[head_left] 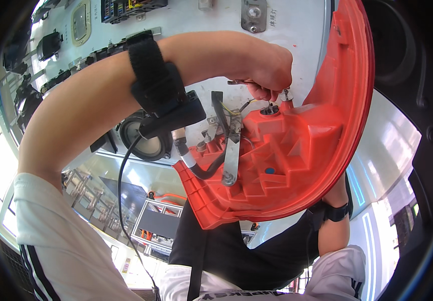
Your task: The person assembles a red car taillight assembly on a workbench. They use a wrench to tighten bolts on the back of the taillight, repeatedly selecting different wrenches from a green toolkit to fit the fasteners. The person also handles small metal fasteners and adjusts the position of the taillight during the process.
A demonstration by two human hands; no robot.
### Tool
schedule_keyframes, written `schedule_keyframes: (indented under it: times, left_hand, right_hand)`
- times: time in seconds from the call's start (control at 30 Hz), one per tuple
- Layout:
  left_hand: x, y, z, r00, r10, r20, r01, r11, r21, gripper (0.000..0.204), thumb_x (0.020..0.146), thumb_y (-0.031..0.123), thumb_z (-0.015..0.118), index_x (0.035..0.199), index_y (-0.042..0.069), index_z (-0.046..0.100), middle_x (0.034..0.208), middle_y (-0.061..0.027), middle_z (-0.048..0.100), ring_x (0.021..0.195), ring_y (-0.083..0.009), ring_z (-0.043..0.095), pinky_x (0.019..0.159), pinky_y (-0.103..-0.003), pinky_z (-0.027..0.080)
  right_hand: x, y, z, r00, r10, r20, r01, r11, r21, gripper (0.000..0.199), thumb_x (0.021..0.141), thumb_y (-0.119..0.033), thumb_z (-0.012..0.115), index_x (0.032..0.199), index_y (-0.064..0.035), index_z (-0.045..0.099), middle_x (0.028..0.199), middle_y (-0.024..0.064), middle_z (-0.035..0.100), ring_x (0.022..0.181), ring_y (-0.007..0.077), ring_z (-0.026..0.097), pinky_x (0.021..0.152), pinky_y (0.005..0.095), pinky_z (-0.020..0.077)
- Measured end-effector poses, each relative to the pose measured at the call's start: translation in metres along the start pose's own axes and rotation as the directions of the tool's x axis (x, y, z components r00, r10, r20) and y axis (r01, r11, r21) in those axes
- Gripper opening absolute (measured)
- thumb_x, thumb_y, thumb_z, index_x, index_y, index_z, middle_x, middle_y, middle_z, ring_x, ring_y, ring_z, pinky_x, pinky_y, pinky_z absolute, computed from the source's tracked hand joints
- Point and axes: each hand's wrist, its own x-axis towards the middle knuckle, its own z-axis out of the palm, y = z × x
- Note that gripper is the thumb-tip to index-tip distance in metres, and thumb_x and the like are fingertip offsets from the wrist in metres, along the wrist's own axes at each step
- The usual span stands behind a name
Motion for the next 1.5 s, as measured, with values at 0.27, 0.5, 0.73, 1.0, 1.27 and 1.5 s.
schedule_keyframes:
  times: [0.27,0.5,0.73,1.0,1.27,1.5]
  left_hand:
    - [0.002,0.019,-0.004,1.000,-0.007,0.018,0.005,0.993,0.117,0.034,0.081,-0.001,0.044,0.109,-0.009,0.062,0.091,-0.0139,0.066,0.069,-0.0199,0.061,0.057,-0.030,0.050]
    - [0.017,0.016,-0.001,0.991,0.121,0.052,-0.131,0.880,0.456,0.006,0.066,0.001,0.050,0.066,0.000,0.056,0.062,-0.0069,0.051,0.055,-0.0209,0.040,0.051,-0.037,0.037]
    - [0.024,0.020,0.005,0.985,0.163,0.052,-0.157,0.748,0.645,0.020,0.072,0.008,0.049,0.052,0.006,0.048,0.053,-0.0055,0.044,0.056,-0.0236,0.041,0.056,-0.040,0.037]
    - [-0.014,0.065,0.004,0.998,-0.053,-0.032,0.061,0.887,0.457,0.015,0.079,0.012,0.051,0.066,0.007,0.055,0.061,-0.0037,0.051,0.056,-0.0216,0.045,0.060,-0.037,0.043]
    - [-0.017,0.062,0.002,0.999,-0.027,0.026,0.009,0.853,0.522,0.014,0.085,0.013,0.052,0.077,0.005,0.060,0.065,-0.0056,0.058,0.056,-0.0204,0.051,0.061,-0.037,0.047]
    - [-0.015,0.004,0.027,0.935,0.301,-0.189,-0.209,0.896,0.390,0.038,0.087,0.001,0.053,0.123,0.006,0.064,0.095,-0.0144,0.069,0.084,-0.0275,0.066,0.076,-0.039,0.052]
  right_hand:
    - [0.000,-0.001,-0.004,1.000,-0.016,0.016,0.016,0.999,0.048,0.048,0.099,-0.042,0.039,0.124,-0.0030,0.051,0.105,0.0093,0.060,0.091,0.0143,0.064,0.073,0.0254,0.0566]
    - [0.002,-0.001,-0.002,0.998,-0.032,0.052,0.027,0.995,0.092,0.048,0.099,-0.042,0.039,0.124,-0.0030,0.051,0.105,0.0092,0.061,0.091,0.0142,0.064,0.073,0.0252,0.0567]
    - [0.002,-0.003,-0.002,0.995,-0.042,0.089,0.030,0.991,0.133,0.048,0.099,-0.042,0.040,0.124,-0.0030,0.051,0.105,0.0092,0.061,0.091,0.0141,0.065,0.073,0.0250,0.0567]
    - [-0.001,-0.006,-0.002,0.990,-0.087,0.110,0.075,0.990,0.116,0.048,0.099,-0.043,0.042,0.124,-0.0030,0.051,0.105,0.0089,0.061,0.087,0.0130,0.065,0.070,0.0242,0.0568]
    - [0.002,-0.009,0.001,1.000,0.029,0.006,-0.029,0.999,0.045,0.050,0.097,-0.044,0.047,0.123,-0.0020,0.050,0.104,0.0093,0.063,0.086,0.0127,0.066,0.072,0.0236,0.0556]
    - [0.002,-0.005,0.004,1.000,0.006,-0.014,-0.005,0.999,0.052,0.050,0.095,-0.043,0.049,0.121,0.0003,0.050,0.106,0.0109,0.064,0.088,0.0138,0.065,0.075,0.0248,0.0544]
